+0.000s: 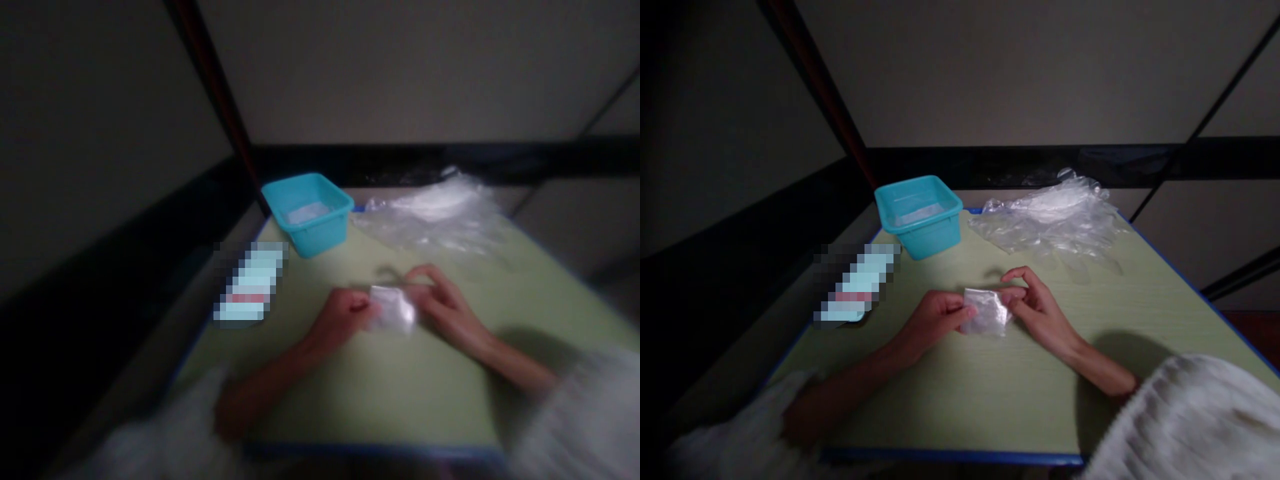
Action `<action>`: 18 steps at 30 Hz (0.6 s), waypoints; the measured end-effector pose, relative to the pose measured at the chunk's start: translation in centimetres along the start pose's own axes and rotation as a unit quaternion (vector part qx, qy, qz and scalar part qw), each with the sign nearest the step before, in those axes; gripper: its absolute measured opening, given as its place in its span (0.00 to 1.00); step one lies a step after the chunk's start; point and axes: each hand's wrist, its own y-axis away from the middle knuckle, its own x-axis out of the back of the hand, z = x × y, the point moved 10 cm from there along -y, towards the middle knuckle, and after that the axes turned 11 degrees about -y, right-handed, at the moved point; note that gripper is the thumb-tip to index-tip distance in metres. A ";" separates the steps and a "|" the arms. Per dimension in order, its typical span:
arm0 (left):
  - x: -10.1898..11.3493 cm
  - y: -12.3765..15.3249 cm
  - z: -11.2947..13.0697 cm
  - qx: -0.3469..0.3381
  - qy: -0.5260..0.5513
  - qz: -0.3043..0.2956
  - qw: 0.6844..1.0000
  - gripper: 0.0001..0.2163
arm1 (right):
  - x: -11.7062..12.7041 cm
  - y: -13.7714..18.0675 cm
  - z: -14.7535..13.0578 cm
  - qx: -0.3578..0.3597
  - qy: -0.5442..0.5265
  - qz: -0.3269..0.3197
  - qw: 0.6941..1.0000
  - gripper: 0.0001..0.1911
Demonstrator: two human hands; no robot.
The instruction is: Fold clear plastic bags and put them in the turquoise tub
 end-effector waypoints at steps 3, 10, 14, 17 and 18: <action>-0.3 0.2 -0.7 0.035 0.031 -0.010 0.999 0.12 | -0.4 0.2 -0.2 0.016 -0.030 -0.014 0.999 0.17; -0.7 0.4 -1.5 0.071 0.053 -0.013 0.996 0.13 | 0.2 0.5 0.7 0.037 -0.002 0.013 0.999 0.06; -0.7 0.6 -1.5 0.077 0.051 -0.012 0.996 0.12 | 0.8 0.6 1.3 0.015 0.038 0.031 0.999 0.04; -0.7 0.7 -1.5 0.079 0.051 -0.010 0.996 0.12 | 0.7 0.5 1.4 -0.007 0.060 0.023 0.998 0.07; -0.7 0.8 -1.5 0.079 0.052 -0.010 0.996 0.12 | 0.7 0.5 1.5 -0.013 0.065 0.023 0.998 0.08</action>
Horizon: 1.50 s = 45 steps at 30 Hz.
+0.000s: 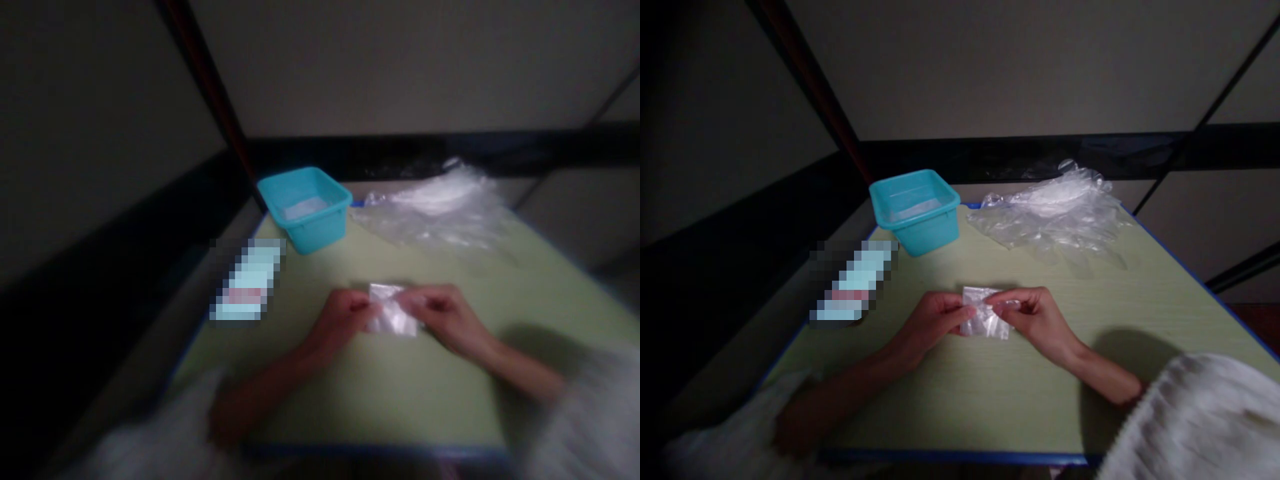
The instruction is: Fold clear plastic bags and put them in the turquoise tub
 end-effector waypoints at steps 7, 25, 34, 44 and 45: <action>-0.1 -0.1 0.6 -0.027 0.037 0.008 0.999 0.10 | 0.5 -0.2 0.6 -0.012 0.019 0.019 1.000 0.11; 1.8 -0.6 2.8 -0.150 -0.035 0.090 0.984 0.09 | 0.9 -0.6 0.3 -0.007 0.077 0.023 0.997 0.13; 1.6 -0.5 2.3 -0.085 0.017 0.063 0.994 0.14 | 0.7 -0.6 0.1 -0.002 0.060 0.002 0.998 0.16; 1.5 -0.1 2.7 -0.070 0.026 0.054 0.996 0.22 | 0.7 -0.4 0.3 -0.012 0.044 0.013 0.999 0.22; 1.5 -0.1 2.7 -0.067 0.027 0.053 0.996 0.22 | 0.7 -0.4 0.4 -0.013 0.041 0.015 0.999 0.23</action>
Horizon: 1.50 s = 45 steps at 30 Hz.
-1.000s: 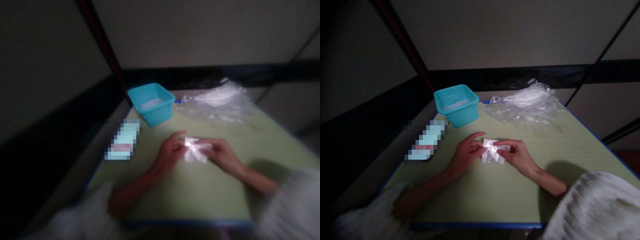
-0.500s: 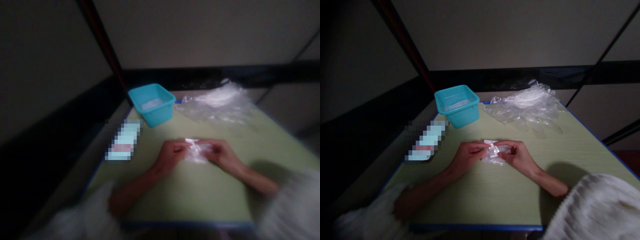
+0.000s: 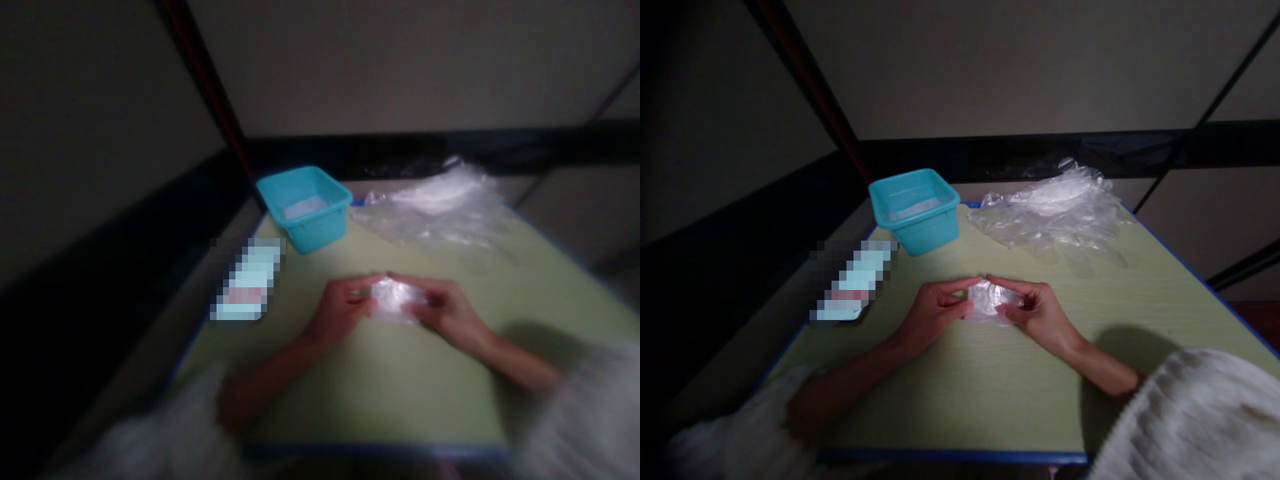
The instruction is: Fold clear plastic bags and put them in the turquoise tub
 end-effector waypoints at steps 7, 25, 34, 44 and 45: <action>0.0 0.0 0.2 -0.015 -0.014 0.000 1.000 0.23 | 0.0 -0.1 0.0 -0.003 -0.008 -0.006 1.000 0.26; 0.5 0.0 -0.1 -0.013 -0.045 0.019 0.999 0.24 | 0.1 0.3 2.5 -0.066 -0.196 0.027 0.978 0.30; 0.6 -0.1 -0.3 -0.014 -0.030 0.033 0.999 0.24 | 0.1 0.1 1.8 -0.046 -0.199 0.023 0.979 0.26; 0.6 -0.1 -0.2 -0.027 -0.032 0.038 0.998 0.22 | -0.4 -0.1 0.3 0.007 -0.067 -0.014 0.998 0.22; 0.6 -0.1 -0.2 -0.028 -0.033 0.038 0.998 0.22 | -0.3 -0.1 0.2 0.011 -0.056 -0.012 0.998 0.21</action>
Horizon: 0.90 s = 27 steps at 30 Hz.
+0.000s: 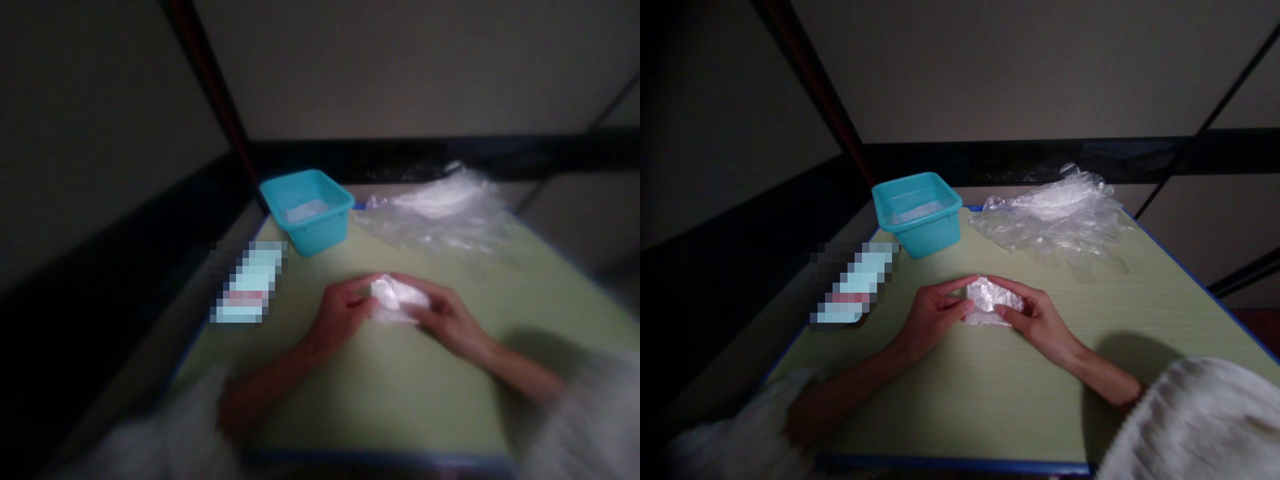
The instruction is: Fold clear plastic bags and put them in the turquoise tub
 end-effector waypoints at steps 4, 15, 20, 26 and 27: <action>-0.1 -0.1 0.4 -0.015 0.032 0.005 0.999 0.18 | 0.1 0.0 -0.2 0.010 0.007 0.003 1.000 0.21; -0.6 -0.2 0.5 -0.038 0.049 -0.012 0.998 0.16 | 0.4 0.0 -0.4 0.019 0.057 0.012 0.998 0.25; -0.1 -0.4 0.8 -0.056 0.057 0.005 0.997 0.16 | 1.1 -0.1 -0.1 0.022 0.040 0.046 0.998 0.25; 2.4 -0.7 0.4 -0.037 0.073 0.079 0.994 0.14 | 2.2 -0.3 1.1 -0.008 0.029 0.080 0.996 0.26; 3.2 -0.9 0.2 -0.032 0.073 0.102 0.992 0.13 | 2.3 -0.3 1.2 -0.006 0.035 0.085 0.996 0.25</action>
